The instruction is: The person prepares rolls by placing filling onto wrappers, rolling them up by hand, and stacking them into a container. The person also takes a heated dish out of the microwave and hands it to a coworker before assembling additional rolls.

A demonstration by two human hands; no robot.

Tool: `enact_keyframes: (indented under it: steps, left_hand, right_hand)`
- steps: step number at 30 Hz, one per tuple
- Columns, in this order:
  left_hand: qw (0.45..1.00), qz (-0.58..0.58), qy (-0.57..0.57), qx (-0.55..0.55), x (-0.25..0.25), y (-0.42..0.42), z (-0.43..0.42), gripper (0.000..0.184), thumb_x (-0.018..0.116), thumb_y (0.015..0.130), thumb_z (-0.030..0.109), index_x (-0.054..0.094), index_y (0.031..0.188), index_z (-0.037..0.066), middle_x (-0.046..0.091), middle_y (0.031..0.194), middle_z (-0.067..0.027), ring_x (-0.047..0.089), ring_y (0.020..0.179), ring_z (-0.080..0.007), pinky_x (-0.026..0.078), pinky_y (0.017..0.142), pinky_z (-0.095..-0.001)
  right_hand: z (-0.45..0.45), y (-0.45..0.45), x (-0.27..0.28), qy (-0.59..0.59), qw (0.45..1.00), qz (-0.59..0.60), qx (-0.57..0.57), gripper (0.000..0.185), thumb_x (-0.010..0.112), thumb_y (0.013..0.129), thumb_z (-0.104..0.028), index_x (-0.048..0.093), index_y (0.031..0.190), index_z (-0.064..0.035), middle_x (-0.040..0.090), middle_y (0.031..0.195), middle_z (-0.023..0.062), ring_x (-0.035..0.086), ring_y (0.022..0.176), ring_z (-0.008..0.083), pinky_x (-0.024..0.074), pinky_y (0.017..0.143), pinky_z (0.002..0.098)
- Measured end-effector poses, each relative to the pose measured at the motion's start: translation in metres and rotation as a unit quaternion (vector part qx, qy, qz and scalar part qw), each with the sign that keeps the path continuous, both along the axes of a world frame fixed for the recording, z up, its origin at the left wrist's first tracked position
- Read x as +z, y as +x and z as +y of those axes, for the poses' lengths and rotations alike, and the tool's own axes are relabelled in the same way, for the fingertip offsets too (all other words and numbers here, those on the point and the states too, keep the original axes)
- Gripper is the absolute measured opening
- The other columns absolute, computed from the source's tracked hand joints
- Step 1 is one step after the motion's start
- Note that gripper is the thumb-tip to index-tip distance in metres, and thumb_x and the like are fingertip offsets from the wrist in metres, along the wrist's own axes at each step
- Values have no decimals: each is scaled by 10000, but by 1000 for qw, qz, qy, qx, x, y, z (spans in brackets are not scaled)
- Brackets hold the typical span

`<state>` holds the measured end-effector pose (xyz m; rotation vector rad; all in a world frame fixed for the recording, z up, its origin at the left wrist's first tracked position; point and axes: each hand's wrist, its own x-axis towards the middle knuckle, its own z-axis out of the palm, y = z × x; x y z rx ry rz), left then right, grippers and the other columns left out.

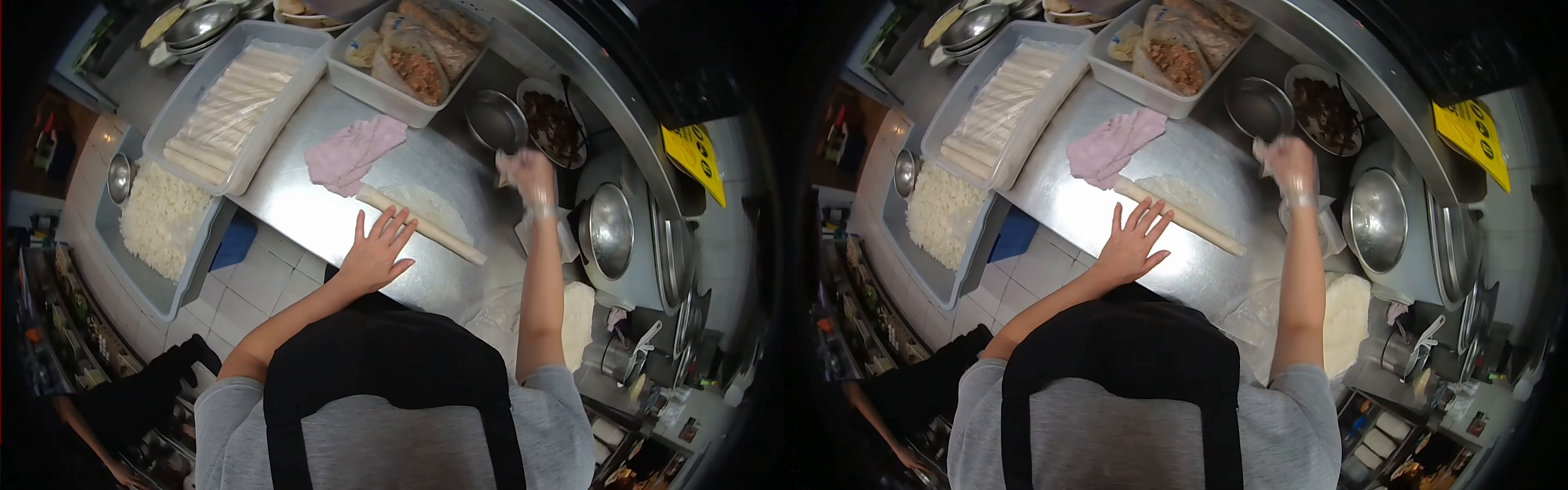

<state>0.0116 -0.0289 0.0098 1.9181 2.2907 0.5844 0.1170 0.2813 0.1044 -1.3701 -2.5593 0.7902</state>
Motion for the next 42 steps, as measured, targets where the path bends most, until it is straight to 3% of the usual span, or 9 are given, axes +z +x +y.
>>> enact_keyframes:
  steps: [6,11,13,17,21,28,31,34,42]
  left_hand:
    - [1000,1,-4,11,0,0,1,706,545,891,452,304,1464,119,281,1508,-113,228,1401,-312,172,1060,-668]
    - [1000,-13,-20,6,0,-1,-1,710,535,898,461,283,1474,131,266,1521,-95,220,1408,-304,147,1074,-668]
    - [1000,-14,-9,-5,-3,-1,0,708,534,898,462,286,1472,129,261,1521,-101,216,1408,-307,149,1073,-666]
    - [1000,-9,-4,0,-2,0,1,701,551,891,434,306,1460,106,254,1518,-125,216,1403,-319,164,1061,-670]
    - [1000,-2,1,-4,-1,-1,3,688,545,895,427,317,1454,97,265,1510,-126,219,1400,-318,166,1059,-670]
    - [1000,-1,7,1,-1,1,0,675,530,902,431,321,1452,100,273,1504,-122,216,1399,-316,160,1063,-667]
    - [1000,1,7,4,-2,1,1,671,528,904,429,323,1452,100,274,1504,-120,220,1397,-315,159,1064,-667]
    - [1000,10,10,3,-5,2,1,674,525,904,432,317,1455,103,271,1505,-120,223,1396,-314,155,1066,-667]
    - [1000,13,9,13,-5,1,1,685,519,902,444,301,1465,121,266,1509,-116,226,1394,-310,155,1065,-669]
  right_hand:
    - [87,-77,-43,277,949,-129,78,422,713,732,-436,697,872,-37,679,930,192,642,917,384,506,831,460]
    - [88,-83,-30,249,951,-142,115,365,726,740,-397,698,815,-41,680,940,192,655,917,353,524,789,454]
    - [61,-65,17,83,995,-56,0,375,713,751,-409,699,790,-36,677,900,206,655,899,359,520,753,445]
    - [68,-52,-23,251,959,-128,11,434,686,752,-440,705,899,-32,691,878,187,677,859,330,521,796,406]
    - [48,-47,-13,224,972,-67,-22,452,683,754,-446,701,902,-20,692,858,180,679,827,339,517,766,412]
    - [-27,23,-32,-269,950,145,63,378,832,718,-248,509,575,-115,564,590,-8,489,502,74,400,482,209]
    - [-46,31,-52,-233,960,1,155,357,832,684,-284,563,590,-69,592,595,32,522,533,95,443,526,287]
    - [-68,8,-55,-77,980,-102,151,382,801,623,-372,628,659,-33,618,646,126,587,586,244,466,589,362]
    - [-44,42,-65,-8,936,-229,268,427,785,616,-432,599,641,-49,631,657,118,565,573,234,441,569,374]
